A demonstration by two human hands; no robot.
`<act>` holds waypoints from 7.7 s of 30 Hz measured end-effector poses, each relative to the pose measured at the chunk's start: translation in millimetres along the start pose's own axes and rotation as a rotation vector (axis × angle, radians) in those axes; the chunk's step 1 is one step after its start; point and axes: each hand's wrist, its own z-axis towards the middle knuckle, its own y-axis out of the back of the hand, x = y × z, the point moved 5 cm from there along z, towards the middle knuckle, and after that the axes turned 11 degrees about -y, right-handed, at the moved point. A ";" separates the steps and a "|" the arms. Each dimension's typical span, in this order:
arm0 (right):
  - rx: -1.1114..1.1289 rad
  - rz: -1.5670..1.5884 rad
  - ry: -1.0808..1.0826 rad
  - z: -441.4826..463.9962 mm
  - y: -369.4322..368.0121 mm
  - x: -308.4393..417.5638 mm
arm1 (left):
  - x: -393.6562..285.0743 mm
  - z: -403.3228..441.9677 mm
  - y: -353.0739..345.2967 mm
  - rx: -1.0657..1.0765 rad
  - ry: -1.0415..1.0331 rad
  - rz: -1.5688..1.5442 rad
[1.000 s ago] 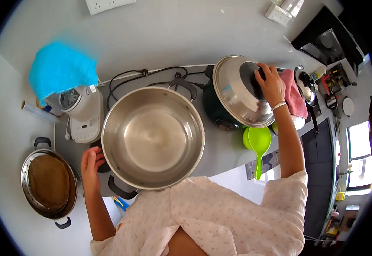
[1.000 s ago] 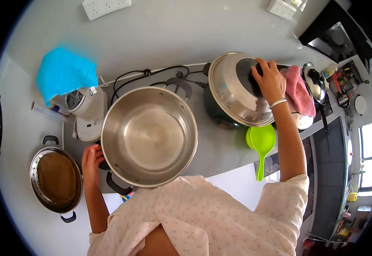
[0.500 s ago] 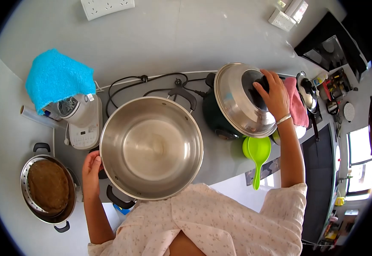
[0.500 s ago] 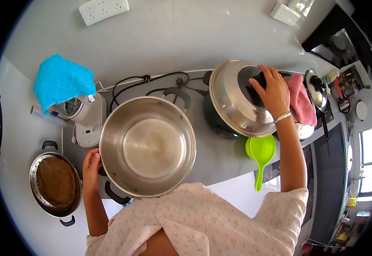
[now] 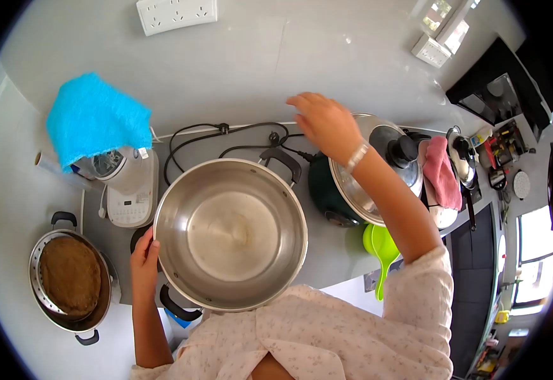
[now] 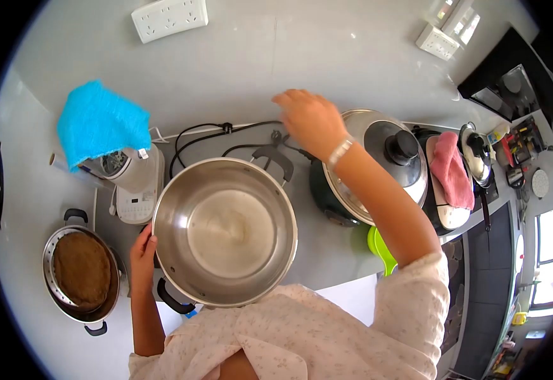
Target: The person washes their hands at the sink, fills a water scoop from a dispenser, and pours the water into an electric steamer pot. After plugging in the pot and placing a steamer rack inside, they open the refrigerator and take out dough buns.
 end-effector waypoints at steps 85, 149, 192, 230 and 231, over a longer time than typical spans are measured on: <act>0.130 2.493 -0.319 204.9 -16.6 19.2 | -23.5 11.0 10.0 -0.127 -0.314 0.145; 0.548 1.162 -0.460 135.3 -10.2 80.0 | -206.6 229.6 -168.5 0.138 -0.598 -0.429; -0.105 1.383 -0.566 194.2 -112.2 71.1 | -5.0 -9.9 50.8 -0.199 -0.054 -0.240; -0.007 1.140 -1.051 -279.7 -33.0 120.0 | 22.7 -109.9 11.4 0.241 0.132 -0.289; -0.009 1.141 -1.056 -278.1 -32.8 126.8 | 26.5 -110.8 9.8 0.259 0.156 -0.250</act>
